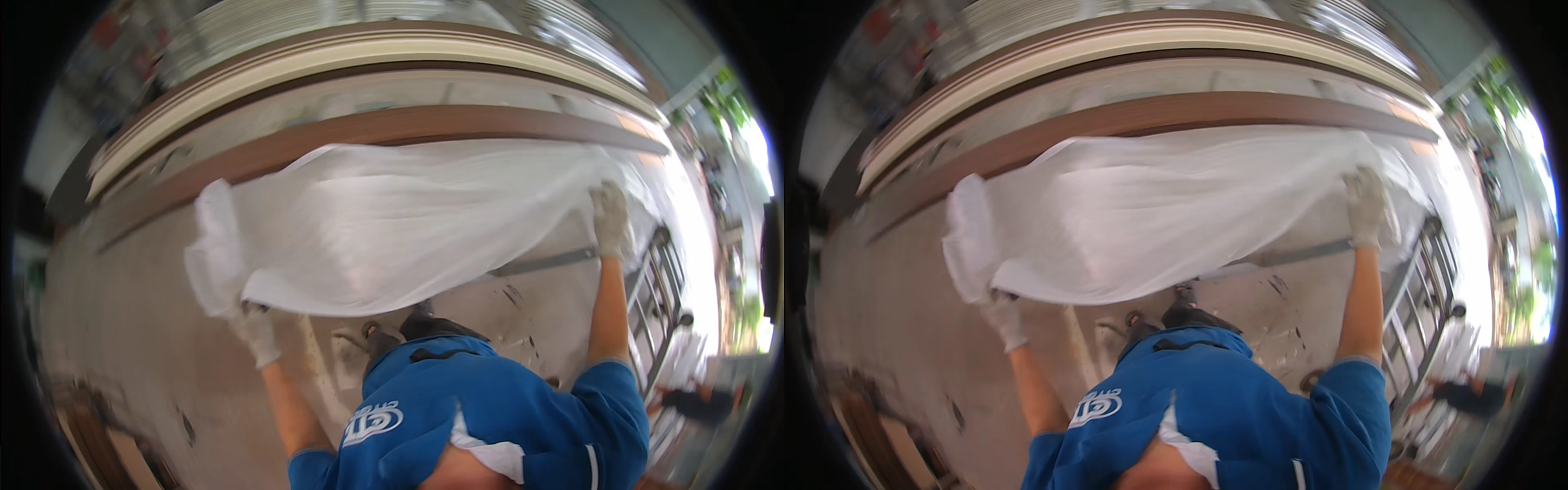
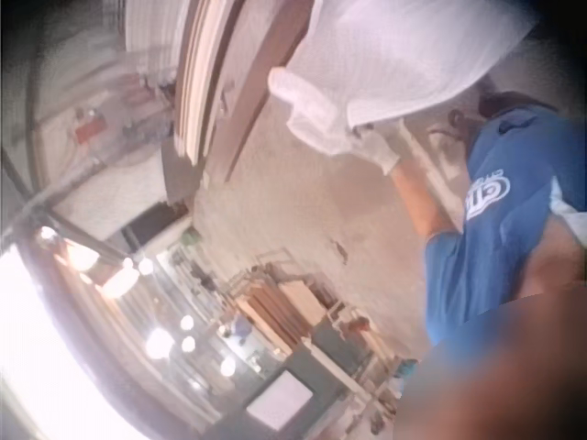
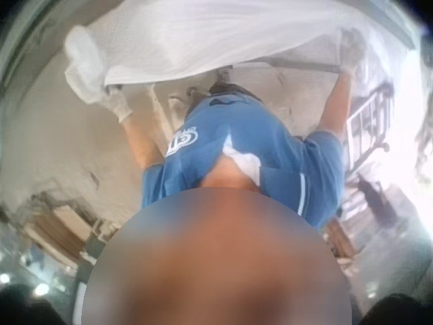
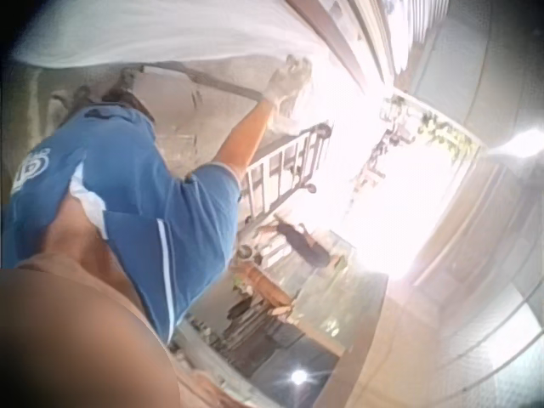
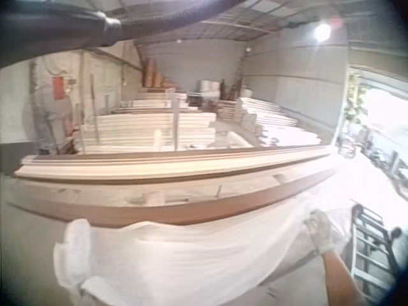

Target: The person measures a long white frame with a tape measure, then removes protective plastic and foam from multiple frame sections. He inserts thin black strips into grooves on the frame and stacks the assembled pieces on a metal cart. The person also gathers discarded plastic and foam and places them on the floor.

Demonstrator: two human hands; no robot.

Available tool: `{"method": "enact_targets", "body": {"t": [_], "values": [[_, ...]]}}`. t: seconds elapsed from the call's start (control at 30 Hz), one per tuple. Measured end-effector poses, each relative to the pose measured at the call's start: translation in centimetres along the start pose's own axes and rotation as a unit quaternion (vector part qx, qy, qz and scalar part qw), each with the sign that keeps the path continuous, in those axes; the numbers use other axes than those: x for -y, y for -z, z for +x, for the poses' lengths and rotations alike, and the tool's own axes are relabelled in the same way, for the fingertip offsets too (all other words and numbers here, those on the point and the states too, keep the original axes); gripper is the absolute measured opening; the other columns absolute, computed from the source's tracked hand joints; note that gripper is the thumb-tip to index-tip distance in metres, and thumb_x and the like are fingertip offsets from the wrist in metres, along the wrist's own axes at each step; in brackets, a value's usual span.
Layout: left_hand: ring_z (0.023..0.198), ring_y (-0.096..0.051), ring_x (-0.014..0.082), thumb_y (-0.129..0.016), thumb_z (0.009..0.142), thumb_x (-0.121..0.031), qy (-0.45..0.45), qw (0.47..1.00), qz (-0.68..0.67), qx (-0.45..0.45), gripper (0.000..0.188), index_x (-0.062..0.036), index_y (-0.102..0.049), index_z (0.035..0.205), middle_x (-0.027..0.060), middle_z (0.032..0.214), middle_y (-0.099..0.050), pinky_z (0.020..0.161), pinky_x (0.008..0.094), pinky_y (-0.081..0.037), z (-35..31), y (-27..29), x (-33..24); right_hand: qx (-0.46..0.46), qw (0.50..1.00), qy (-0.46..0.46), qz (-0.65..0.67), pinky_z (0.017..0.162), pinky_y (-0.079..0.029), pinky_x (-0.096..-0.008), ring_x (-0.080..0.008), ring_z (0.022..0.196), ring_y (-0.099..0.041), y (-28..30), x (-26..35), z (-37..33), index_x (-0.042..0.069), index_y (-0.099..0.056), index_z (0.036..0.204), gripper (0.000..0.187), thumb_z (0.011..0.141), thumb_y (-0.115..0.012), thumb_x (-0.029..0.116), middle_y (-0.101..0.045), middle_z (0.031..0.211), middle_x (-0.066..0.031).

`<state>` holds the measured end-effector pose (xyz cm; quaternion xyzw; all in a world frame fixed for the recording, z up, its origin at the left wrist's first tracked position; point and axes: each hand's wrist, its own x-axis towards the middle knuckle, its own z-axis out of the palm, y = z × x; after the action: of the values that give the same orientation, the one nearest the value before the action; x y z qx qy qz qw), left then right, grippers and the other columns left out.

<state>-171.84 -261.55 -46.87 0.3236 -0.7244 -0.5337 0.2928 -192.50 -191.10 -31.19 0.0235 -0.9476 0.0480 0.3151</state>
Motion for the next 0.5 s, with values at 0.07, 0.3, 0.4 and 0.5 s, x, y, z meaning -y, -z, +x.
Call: {"method": "enact_targets", "body": {"t": [0.07, 0.3, 0.4, 0.5], "values": [[0.100, -0.068, 0.0233, -0.056, 0.094, 0.000, -0.089, 0.990, 0.006, 0.105, 0.026, 0.0039, -0.068, 0.117, 0.0130, 0.105, -0.072, 0.082, 0.0357, -0.056, -1.1, -0.8, -8.5, -0.023, 0.999, -0.033, -0.034, 0.110, -0.042, -0.0453, -0.0343, 0.125, -0.057, -0.2, -2.8, 2.2, 0.007, -0.074, 0.112, 0.030, 0.095, -0.066, 0.031, -0.067, 0.130, -0.0136], [0.091, -0.073, 0.0250, -0.061, 0.082, -0.003, -0.409, 0.798, 0.193, 0.398, 0.034, 0.0024, -0.070, 0.115, 0.0216, 0.105, -0.072, 0.081, 0.0361, -0.057, -9.5, -18.6, -21.3, -0.155, 0.984, -0.083, -0.040, 0.105, -0.046, -0.0438, -0.0316, 0.120, -0.062, -1.2, -6.9, 7.1, 0.006, -0.073, 0.111, 0.037, 0.096, -0.065, 0.039, -0.068, 0.127, -0.0128], [0.091, -0.074, 0.0215, -0.056, 0.096, -0.016, -0.135, 0.792, -0.058, 0.593, 0.032, -0.0031, -0.071, 0.122, 0.0183, 0.105, -0.074, 0.083, 0.0338, -0.057, -14.1, -28.6, -20.0, -0.138, 0.984, -0.109, -0.008, 0.102, -0.047, -0.0432, -0.0336, 0.112, -0.065, -3.6, -6.9, 7.9, 0.008, -0.073, 0.110, 0.029, 0.096, -0.065, 0.032, -0.070, 0.122, -0.0129], [0.108, -0.069, 0.0262, -0.055, 0.098, -0.019, 0.102, 0.750, -0.129, 0.641, 0.043, -0.0014, -0.059, 0.137, 0.0180, 0.122, -0.070, 0.094, 0.0347, -0.055, -17.6, -36.9, -14.9, 0.169, 0.978, -0.119, -0.022, 0.098, -0.049, -0.0451, -0.0339, 0.112, -0.066, -6.1, -8.4, 4.2, 0.009, -0.074, 0.110, 0.032, 0.094, -0.063, 0.034, -0.070, 0.121, -0.0150]]}}
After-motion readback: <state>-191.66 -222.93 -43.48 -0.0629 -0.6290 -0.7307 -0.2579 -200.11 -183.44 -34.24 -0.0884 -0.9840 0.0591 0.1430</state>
